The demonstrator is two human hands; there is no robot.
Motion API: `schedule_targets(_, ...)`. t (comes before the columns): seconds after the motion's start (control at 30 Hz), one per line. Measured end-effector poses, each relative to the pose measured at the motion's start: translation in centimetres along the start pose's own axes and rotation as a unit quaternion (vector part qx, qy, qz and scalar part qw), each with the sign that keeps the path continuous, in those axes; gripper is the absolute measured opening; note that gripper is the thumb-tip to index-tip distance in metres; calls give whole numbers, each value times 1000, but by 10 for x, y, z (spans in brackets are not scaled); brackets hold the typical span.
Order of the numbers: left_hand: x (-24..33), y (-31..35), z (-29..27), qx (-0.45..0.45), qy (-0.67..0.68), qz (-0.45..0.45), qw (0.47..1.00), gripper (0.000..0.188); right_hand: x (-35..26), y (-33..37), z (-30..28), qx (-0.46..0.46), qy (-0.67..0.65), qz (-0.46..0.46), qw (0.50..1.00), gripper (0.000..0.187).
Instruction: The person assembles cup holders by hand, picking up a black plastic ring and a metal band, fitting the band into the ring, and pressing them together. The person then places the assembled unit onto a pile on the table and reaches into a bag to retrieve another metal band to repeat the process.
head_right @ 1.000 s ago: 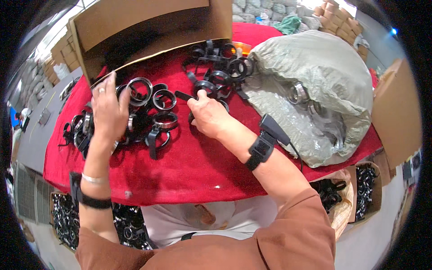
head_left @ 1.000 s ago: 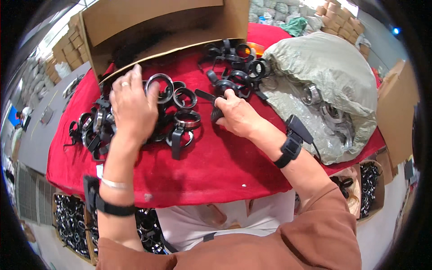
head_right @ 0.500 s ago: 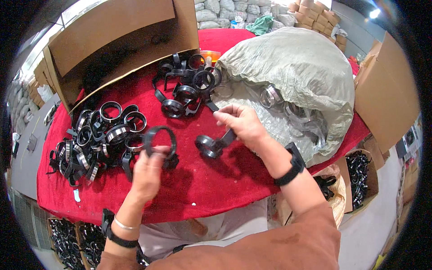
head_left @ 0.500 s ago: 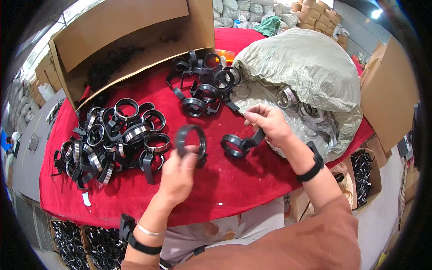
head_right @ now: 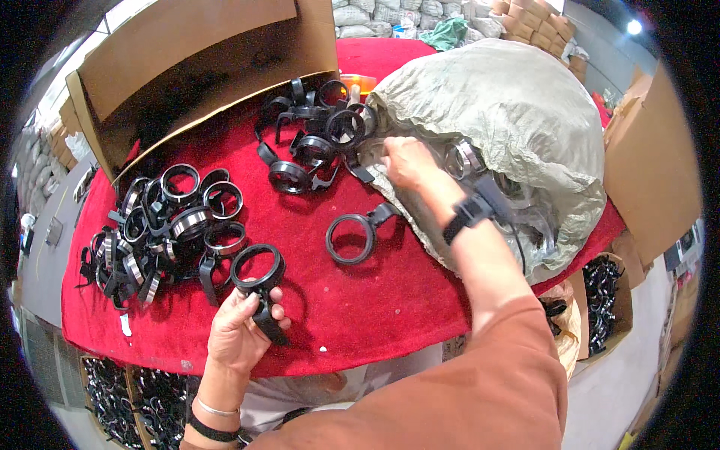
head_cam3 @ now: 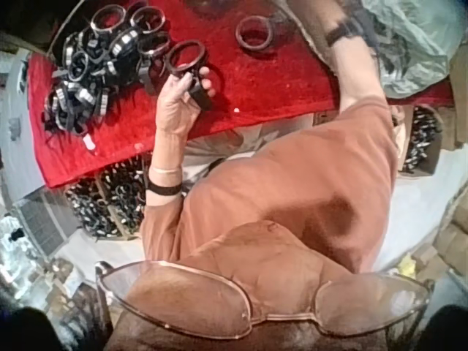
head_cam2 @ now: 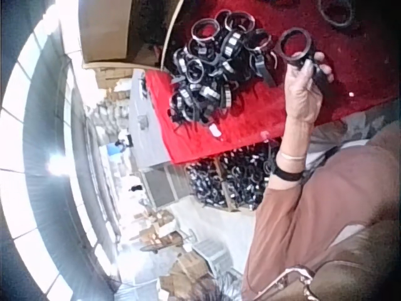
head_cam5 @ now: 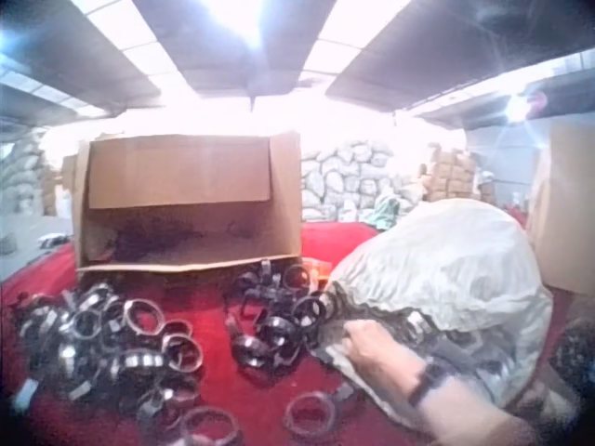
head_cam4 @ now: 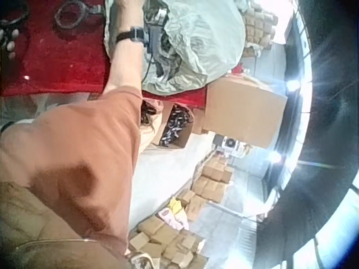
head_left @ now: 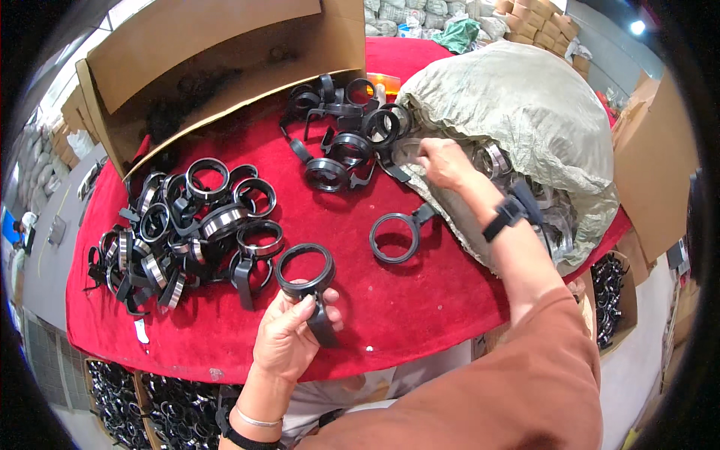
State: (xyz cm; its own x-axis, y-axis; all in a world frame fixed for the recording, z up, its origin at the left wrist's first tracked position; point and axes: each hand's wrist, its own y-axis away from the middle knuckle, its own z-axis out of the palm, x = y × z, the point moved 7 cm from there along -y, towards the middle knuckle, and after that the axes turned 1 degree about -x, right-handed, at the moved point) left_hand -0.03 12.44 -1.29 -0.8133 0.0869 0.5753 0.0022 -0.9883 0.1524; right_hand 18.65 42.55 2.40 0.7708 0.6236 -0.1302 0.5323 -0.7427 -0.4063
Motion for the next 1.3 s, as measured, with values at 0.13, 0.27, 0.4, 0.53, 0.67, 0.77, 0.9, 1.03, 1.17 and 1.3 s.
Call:
schedule_targets(0.13,9,2,-7,44,-83,49,994,29,-34,52,-44,-71,-436,95,892,18)
schedule_targets(0.27,7,-10,8,51,-130,97,985,31,-100,118,-51,-191,-766,175,588,16)
schedule_targets(0.4,-1,-6,29,20,-149,110,983,34,-140,153,-47,-223,-818,186,497,16)
schedule_targets(0.53,0,7,25,18,-196,131,972,32,-151,166,-55,-193,-790,134,566,22)
schedule_targets(0.67,1,18,20,10,-202,134,970,33,-185,176,-106,-11,-360,-96,928,64)
schedule_targets(0.77,2,25,27,-29,-209,133,968,38,-215,183,-127,64,-148,-210,964,79)
schedule_targets(0.9,1,35,31,-49,-229,144,962,39,-232,190,-128,95,-78,-263,957,78)
schedule_targets(1.03,1,40,25,-63,-185,150,969,39,-242,194,-128,143,-69,-289,944,65)
schedule_targets(1.17,2,40,10,-82,-176,145,970,40,-249,196,-129,169,-70,-319,930,55)
schedule_targets(1.3,0,39,8,-134,-95,141,976,39,-253,198,-128,181,-78,-348,917,53)
